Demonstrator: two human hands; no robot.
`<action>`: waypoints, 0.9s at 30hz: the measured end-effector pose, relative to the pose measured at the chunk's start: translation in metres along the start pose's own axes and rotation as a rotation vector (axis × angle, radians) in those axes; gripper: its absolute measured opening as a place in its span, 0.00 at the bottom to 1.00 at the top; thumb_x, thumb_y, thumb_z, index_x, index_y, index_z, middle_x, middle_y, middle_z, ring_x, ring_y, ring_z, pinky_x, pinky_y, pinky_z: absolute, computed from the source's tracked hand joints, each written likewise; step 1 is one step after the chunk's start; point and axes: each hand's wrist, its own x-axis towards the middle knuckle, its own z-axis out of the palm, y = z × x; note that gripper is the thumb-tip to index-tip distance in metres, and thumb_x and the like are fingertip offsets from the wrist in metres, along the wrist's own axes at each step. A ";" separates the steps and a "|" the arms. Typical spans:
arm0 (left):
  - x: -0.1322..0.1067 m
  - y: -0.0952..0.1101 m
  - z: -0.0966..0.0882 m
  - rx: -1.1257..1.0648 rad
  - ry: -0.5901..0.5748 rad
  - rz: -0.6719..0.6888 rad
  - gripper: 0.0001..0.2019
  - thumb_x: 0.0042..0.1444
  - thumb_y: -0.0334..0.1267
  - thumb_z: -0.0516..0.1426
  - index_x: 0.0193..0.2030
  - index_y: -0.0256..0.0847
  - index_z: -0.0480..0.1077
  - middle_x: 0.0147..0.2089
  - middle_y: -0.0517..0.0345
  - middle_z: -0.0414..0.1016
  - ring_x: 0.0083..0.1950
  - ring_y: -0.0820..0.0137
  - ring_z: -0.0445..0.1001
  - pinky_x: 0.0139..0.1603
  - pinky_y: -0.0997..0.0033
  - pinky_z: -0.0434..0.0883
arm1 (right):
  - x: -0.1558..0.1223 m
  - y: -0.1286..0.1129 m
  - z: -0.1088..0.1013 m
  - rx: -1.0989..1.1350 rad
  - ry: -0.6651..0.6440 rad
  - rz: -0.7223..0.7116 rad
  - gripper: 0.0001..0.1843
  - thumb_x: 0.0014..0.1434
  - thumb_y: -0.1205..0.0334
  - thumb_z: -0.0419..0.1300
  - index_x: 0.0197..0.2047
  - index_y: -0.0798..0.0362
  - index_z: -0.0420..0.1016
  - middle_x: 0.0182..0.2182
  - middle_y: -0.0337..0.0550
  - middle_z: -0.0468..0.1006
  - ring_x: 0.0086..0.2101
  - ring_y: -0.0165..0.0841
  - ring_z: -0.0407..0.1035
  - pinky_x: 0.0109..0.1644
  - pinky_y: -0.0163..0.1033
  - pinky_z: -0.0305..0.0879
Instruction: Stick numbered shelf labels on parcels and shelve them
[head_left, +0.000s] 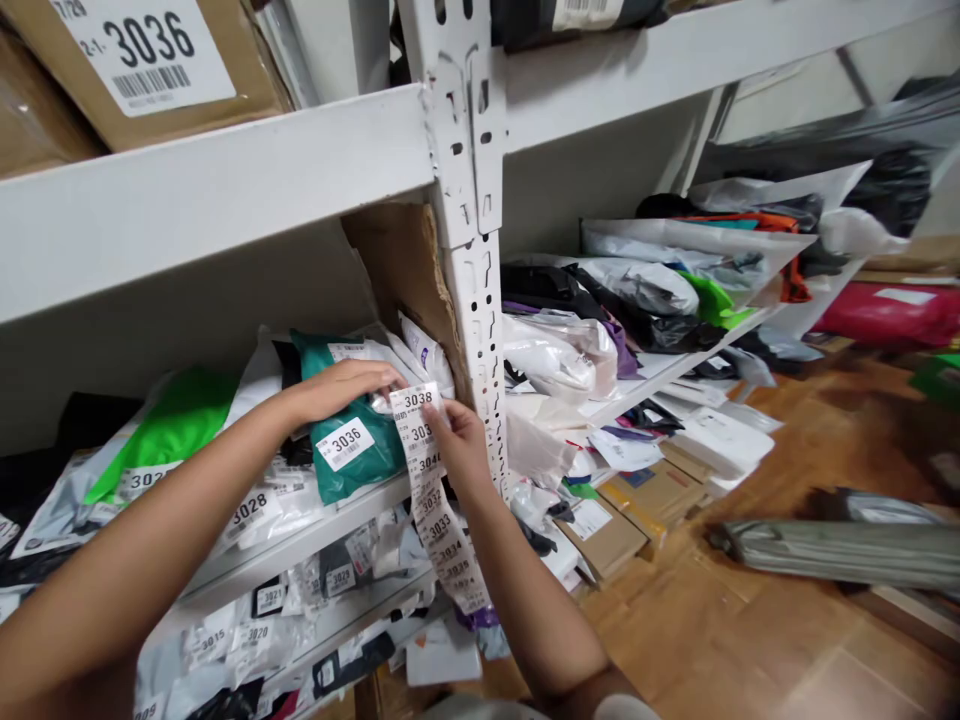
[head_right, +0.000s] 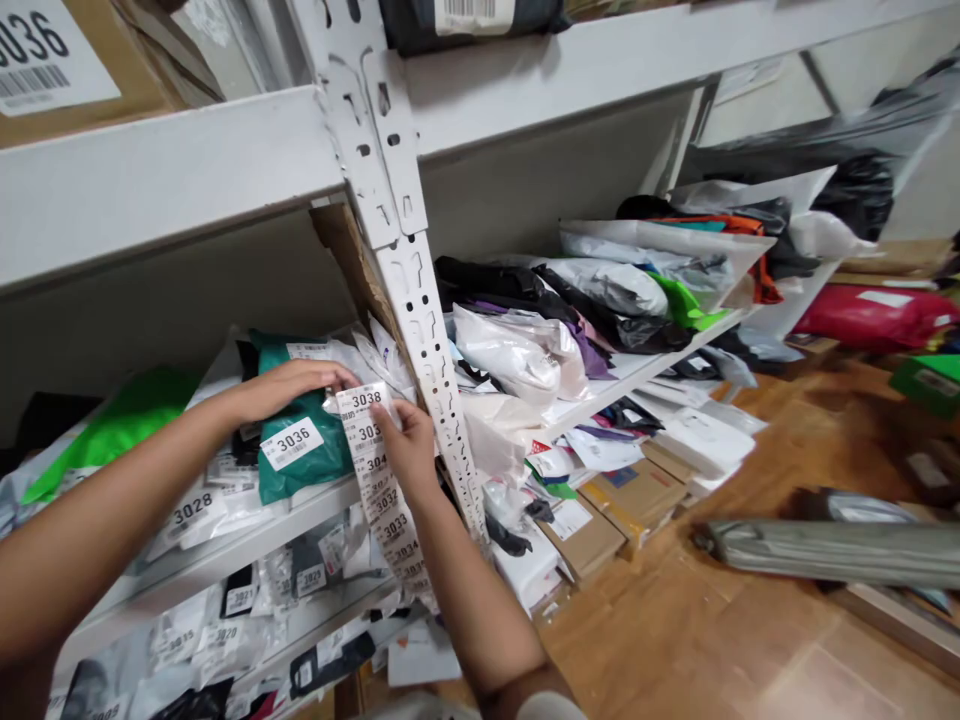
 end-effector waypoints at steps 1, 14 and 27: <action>0.002 0.001 0.003 -0.029 0.033 -0.056 0.15 0.61 0.47 0.49 0.44 0.40 0.71 0.36 0.59 0.71 0.38 0.70 0.69 0.41 0.69 0.65 | 0.005 0.000 0.003 -0.044 0.013 -0.008 0.18 0.51 0.47 0.66 0.31 0.55 0.76 0.23 0.38 0.75 0.24 0.29 0.64 0.29 0.35 0.61; 0.018 0.007 0.035 0.506 0.273 -0.244 0.10 0.63 0.42 0.47 0.37 0.41 0.64 0.38 0.54 0.61 0.41 0.63 0.67 0.45 0.64 0.65 | 0.010 -0.006 0.001 0.016 0.062 0.063 0.26 0.50 0.45 0.67 0.18 0.52 0.59 0.15 0.29 0.57 0.19 0.23 0.49 0.24 0.32 0.50; 0.016 0.009 0.009 0.423 -0.017 -0.260 0.28 0.61 0.48 0.49 0.65 0.37 0.55 0.57 0.41 0.66 0.58 0.55 0.67 0.57 0.57 0.66 | -0.043 0.011 -0.055 0.019 0.155 0.197 0.23 0.53 0.44 0.64 0.22 0.51 0.62 0.16 0.31 0.63 0.18 0.25 0.54 0.22 0.33 0.51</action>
